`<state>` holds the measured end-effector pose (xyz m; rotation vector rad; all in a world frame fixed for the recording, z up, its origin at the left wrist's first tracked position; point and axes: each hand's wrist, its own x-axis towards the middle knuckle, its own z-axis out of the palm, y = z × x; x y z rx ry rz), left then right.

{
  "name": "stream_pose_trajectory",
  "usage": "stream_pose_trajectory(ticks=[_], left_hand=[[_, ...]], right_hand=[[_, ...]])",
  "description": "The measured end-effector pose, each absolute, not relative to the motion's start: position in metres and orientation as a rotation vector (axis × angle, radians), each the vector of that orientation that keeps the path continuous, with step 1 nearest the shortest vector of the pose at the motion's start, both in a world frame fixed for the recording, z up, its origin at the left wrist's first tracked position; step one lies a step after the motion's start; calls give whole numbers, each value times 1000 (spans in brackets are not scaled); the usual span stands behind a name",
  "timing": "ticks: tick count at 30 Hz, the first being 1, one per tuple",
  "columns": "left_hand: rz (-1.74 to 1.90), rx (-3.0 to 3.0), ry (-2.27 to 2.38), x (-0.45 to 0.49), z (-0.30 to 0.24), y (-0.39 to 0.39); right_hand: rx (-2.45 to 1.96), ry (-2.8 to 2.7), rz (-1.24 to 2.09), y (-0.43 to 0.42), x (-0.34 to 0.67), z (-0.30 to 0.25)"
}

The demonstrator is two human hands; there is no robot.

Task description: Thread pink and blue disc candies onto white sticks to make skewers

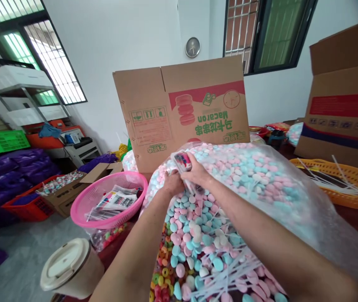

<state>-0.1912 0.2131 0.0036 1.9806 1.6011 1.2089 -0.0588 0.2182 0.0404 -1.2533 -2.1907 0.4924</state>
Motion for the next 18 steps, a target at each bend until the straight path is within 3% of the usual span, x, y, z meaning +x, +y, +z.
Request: stream_pose_trajectory(ticks=[4, 9, 14, 18], left_hand=[[857, 2175, 1646, -200, 5, 217], [772, 2218, 1746, -195, 14, 198], [740, 2370, 1800, -190, 26, 129], [546, 2491, 1715, -174, 8, 57]], right_hand=[[-1523, -2148, 300, 260, -52, 24], [-1597, -2256, 144, 270, -60, 15], [-1586, -2399, 185, 274, -40, 41], [-1341, -2521, 86, 231, -8, 51]])
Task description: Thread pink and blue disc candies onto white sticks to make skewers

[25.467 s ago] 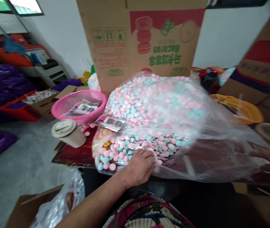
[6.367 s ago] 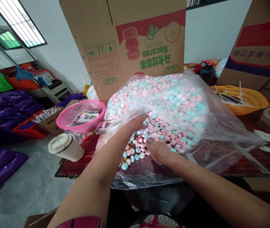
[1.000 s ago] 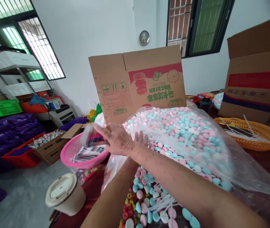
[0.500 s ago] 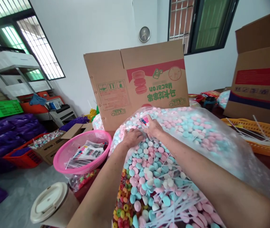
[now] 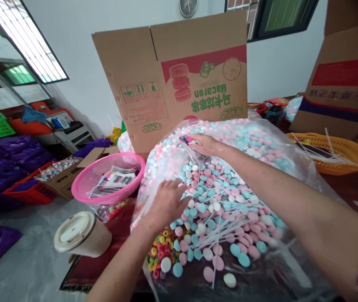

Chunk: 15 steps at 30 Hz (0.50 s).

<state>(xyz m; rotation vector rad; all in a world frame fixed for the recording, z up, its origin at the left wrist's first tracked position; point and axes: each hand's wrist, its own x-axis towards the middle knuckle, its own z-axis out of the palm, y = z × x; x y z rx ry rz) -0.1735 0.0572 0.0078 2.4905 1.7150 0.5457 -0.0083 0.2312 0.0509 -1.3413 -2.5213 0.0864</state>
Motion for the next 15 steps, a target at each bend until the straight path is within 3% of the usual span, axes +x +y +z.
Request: stream_pose_trajectory(ticks=[8, 15], left_hand=[[678, 2311, 1726, -106, -63, -22], [864, 2122, 2170, -143, -22, 23]], right_hand=[[-1063, -2847, -160, 126, 40, -17], [-938, -2883, -291, 114, 75, -41]])
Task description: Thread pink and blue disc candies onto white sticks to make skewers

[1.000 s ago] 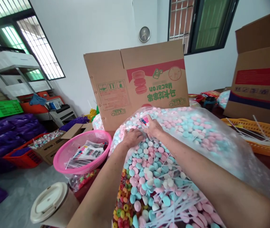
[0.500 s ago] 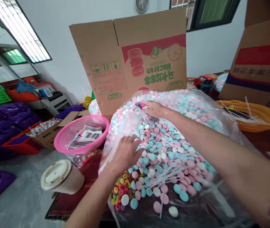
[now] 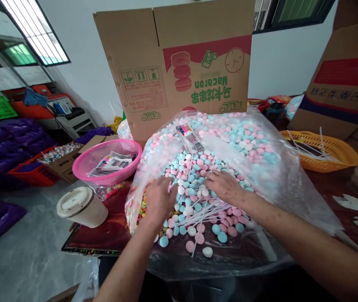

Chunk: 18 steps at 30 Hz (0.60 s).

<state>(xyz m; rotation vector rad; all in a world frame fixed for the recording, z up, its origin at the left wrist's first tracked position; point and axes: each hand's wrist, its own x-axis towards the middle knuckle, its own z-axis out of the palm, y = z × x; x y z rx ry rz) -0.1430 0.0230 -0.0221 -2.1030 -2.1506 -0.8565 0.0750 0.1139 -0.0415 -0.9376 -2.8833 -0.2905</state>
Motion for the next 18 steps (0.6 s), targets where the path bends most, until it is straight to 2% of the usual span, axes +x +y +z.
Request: stream_pose_trajectory(ticks=[3, 7, 12, 15, 18], left_hand=[[-757, -1699, -2393, -168, -5, 57], [-610, -1821, -2643, -177, -14, 82], [-565, -1812, -2515, -158, -24, 61], [-562, -1856, -2337, -132, -20, 56], [-424, -2035, -2347, -106, -20, 78]], right_hand=[[-1023, -2797, -235, 111, 81, -40], [-1369, -2562, -84, 129, 89, -28], [-1568, -2493, -119, 146, 101, -19], [-1497, -2569, -126, 145, 92, -24], [-1394, -2702, -105, 148, 79, -28]])
